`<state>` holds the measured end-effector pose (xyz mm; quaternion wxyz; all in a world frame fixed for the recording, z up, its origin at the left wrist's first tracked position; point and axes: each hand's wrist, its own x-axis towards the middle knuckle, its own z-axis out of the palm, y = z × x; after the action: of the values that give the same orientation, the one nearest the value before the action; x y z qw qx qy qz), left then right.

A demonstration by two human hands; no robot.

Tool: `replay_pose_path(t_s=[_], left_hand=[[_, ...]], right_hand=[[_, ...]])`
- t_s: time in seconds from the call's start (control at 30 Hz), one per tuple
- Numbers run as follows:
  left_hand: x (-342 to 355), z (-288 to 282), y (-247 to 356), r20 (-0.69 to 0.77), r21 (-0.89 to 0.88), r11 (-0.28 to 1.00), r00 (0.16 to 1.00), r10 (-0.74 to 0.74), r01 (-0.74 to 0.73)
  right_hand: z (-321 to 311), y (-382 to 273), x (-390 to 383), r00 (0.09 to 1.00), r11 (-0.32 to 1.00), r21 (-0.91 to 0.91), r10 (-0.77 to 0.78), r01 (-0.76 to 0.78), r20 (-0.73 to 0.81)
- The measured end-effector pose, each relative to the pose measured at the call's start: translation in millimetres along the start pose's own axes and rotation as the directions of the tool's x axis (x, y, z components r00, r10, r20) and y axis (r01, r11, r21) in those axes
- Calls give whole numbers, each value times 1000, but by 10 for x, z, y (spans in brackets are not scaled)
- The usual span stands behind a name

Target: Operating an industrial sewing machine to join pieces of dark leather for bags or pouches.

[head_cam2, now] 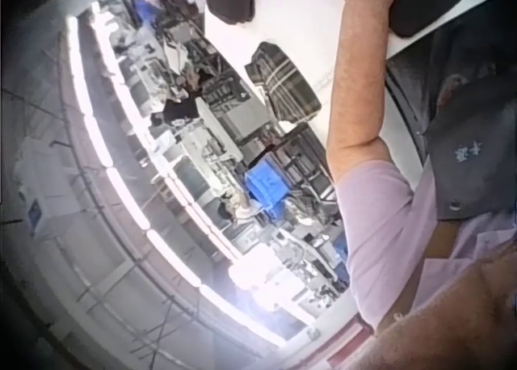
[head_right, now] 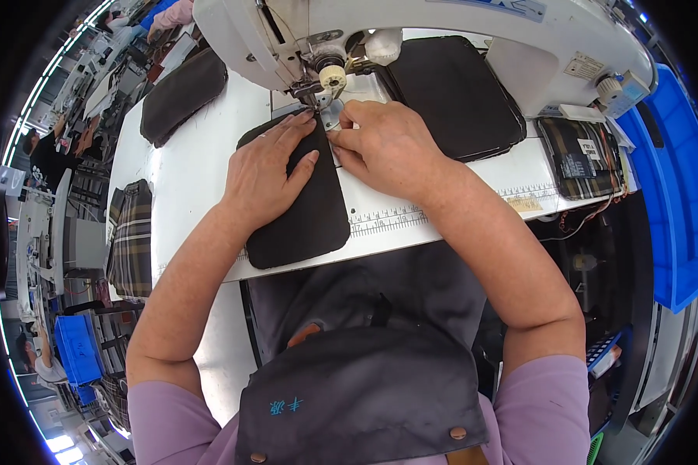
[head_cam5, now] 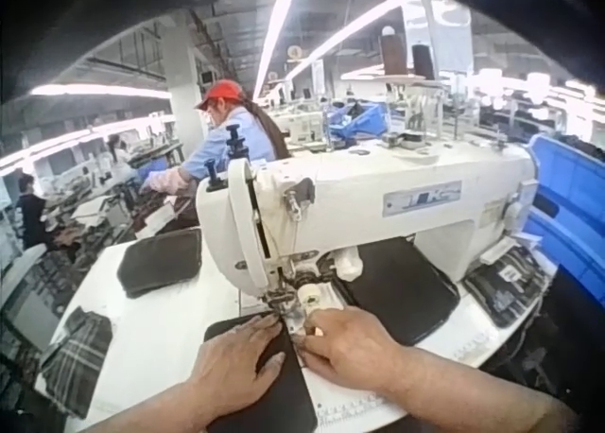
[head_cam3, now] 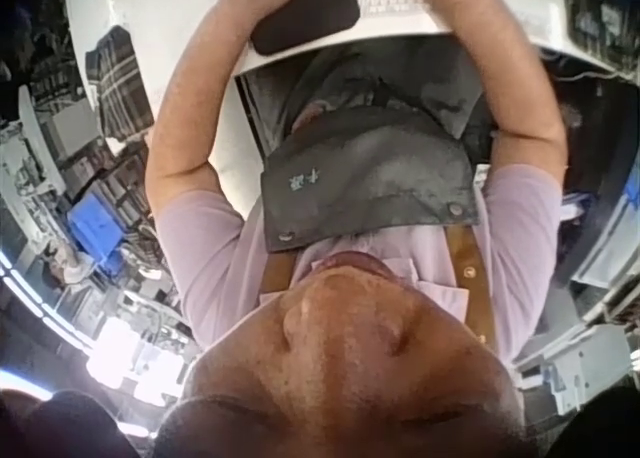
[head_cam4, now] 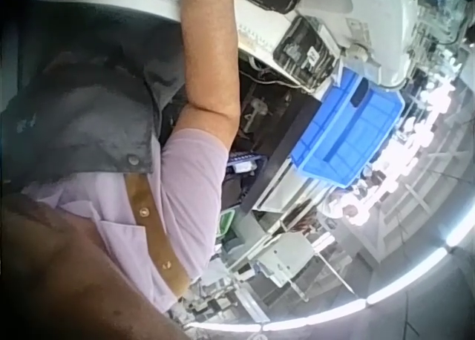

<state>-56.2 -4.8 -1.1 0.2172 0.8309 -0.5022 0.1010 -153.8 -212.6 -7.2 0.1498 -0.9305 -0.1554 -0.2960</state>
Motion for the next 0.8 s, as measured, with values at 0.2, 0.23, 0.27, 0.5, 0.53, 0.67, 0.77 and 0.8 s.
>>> replay_pose_path(t_s=[0.2,0.23,0.27,0.5,0.53,0.67,0.77,0.8], left_hand=[[-5,-30,-62,21,13,999,999,42,-42],[1,-11,-69,18,12,999,999,43,-43],[5,15,-75,5,-7,999,999,54,-54],[57,44,-147,-14,-38,999,999,33,-33],[55,38,-160,-12,-38,999,999,30,-30],[10,-78,-152,35,-113,993,999,30,-26],[-108,-209,-79,58,-106,983,986,155,-149],[-153,-246,-19,55,-68,963,963,263,-260]], right_hand=[[-8,-10,-14,1000,999,53,-8,8,9],[-10,-3,-25,1000,999,50,-9,9,9],[-16,9,-42,1000,999,46,-11,11,6],[-195,-100,-81,996,999,-38,-28,31,84],[-229,-138,-116,996,999,-35,-28,31,86],[-326,-353,-334,994,999,31,-34,31,103],[-383,-515,-476,993,996,85,-13,3,118],[-391,-558,-515,996,995,102,0,-9,94]])
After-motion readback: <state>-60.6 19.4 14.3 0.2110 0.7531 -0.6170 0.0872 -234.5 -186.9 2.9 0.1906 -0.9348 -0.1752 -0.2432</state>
